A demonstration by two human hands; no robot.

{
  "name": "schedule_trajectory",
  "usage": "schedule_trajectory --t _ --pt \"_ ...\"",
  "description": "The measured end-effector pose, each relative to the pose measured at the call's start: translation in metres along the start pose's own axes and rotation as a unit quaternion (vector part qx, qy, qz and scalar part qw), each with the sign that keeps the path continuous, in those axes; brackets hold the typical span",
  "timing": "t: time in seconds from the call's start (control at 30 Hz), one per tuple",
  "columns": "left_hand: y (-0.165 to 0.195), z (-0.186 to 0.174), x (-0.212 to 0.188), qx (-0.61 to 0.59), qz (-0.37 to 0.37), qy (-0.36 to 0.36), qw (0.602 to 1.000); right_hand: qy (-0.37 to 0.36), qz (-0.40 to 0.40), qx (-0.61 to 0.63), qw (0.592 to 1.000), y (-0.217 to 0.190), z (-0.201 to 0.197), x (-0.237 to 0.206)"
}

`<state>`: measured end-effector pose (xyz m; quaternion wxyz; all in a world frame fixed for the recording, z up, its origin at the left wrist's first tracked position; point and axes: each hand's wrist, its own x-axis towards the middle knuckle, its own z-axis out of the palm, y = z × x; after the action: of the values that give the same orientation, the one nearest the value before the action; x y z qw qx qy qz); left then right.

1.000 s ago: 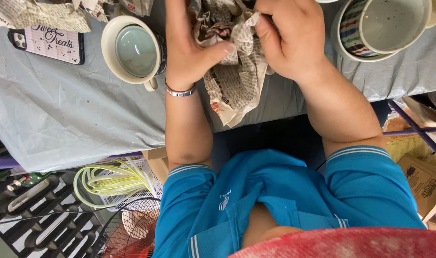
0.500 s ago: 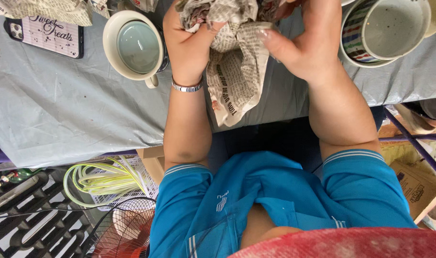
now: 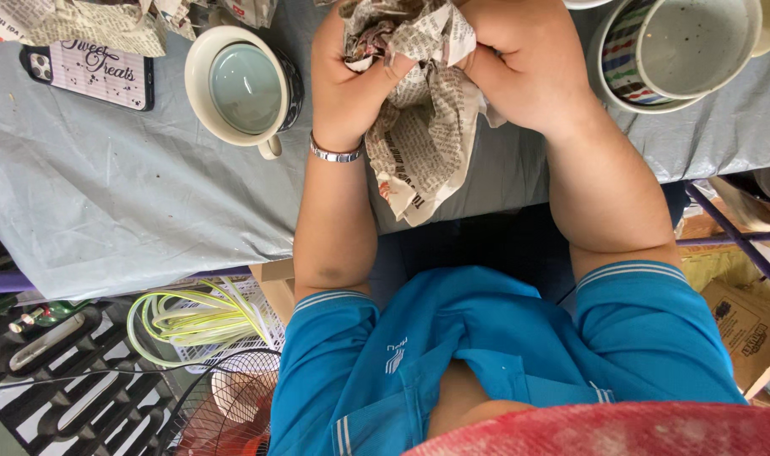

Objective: The person sits at a table and wraps ceramic cups, mugs and bowls in sheets of newspaper, crumpling and folding the paper around each piece and setting wrapped pieces aside. They handle the pottery one piece at a time, pressing the paper around each item by hand.

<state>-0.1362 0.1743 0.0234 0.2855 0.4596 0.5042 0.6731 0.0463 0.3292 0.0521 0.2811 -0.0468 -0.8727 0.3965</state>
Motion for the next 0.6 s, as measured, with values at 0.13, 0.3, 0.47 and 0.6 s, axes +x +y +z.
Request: schedule_trajectory --t 0.13,0.3,0.47,0.6 --pt "0.002 -0.008 -0.002 0.040 0.006 -0.022 0.999 0.073 -0.056 -0.038 0.995 0.007 0.008 -0.007" --pt "-0.006 -0.020 -0.002 0.250 0.010 -0.075 0.965 0.124 -0.034 -0.059 0.990 0.010 0.011 -0.012" --pt "-0.006 -0.016 -0.002 0.179 0.030 -0.029 0.983 0.123 -0.019 -0.064 0.990 0.007 -0.002 -0.017" --pt "0.018 -0.002 -0.002 0.332 0.147 0.059 0.930 0.108 -0.001 0.026 0.994 -0.001 -0.009 -0.014"
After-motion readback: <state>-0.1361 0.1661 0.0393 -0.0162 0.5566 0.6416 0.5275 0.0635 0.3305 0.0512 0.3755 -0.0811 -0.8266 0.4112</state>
